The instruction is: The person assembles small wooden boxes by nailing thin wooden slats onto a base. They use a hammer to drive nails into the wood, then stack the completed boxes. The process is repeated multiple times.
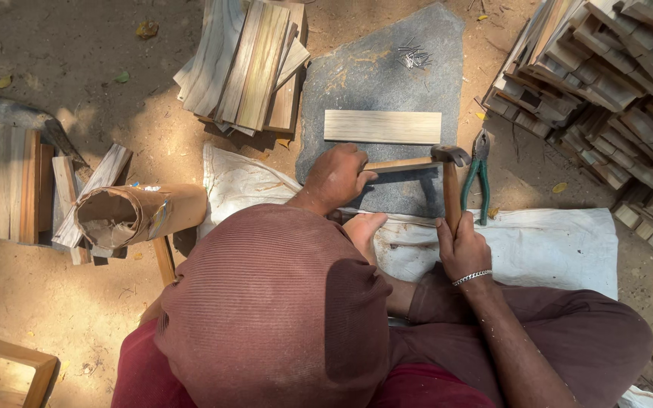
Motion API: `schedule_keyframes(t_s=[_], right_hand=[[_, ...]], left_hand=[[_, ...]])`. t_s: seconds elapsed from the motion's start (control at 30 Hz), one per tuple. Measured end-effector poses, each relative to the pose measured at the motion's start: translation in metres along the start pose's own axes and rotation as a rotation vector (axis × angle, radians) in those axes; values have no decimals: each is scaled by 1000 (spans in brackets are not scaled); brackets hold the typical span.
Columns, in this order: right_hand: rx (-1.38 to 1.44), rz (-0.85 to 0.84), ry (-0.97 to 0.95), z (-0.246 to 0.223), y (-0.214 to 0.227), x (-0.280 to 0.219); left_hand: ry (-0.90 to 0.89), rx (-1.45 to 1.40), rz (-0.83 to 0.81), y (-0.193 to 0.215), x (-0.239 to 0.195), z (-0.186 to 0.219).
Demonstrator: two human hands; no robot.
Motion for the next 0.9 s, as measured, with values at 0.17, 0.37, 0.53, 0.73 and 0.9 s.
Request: schedule_keyframes(t_s=[0.17,0.37,0.53,0.73,0.9], right_hand=[[-11,20,3,10,-10,-1],[-1,-126,-151,26,-16,10],[313,-168,-4,37,-18,0],[105,-205,-45,35,-18,7],[39,-84,-36,24,-14,10]], left_hand=[[-35,-132,28,31,76,-30],[-49,-172,19,19,195,-74],[35,-23,74,-27,253,-99],[-52,187,211,-32,236,-90],[8,-261,139,8,146,-56]])
Point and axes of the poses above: each hand's wrist, its own x-axis towards the middle knuckle, its own y-axis out of the back of the hand, z = x × y, the point moved 5 cm from there along x, towards the middle knuckle, and after that the axes turned 11 degrees about -z, right-handed, at the moved point
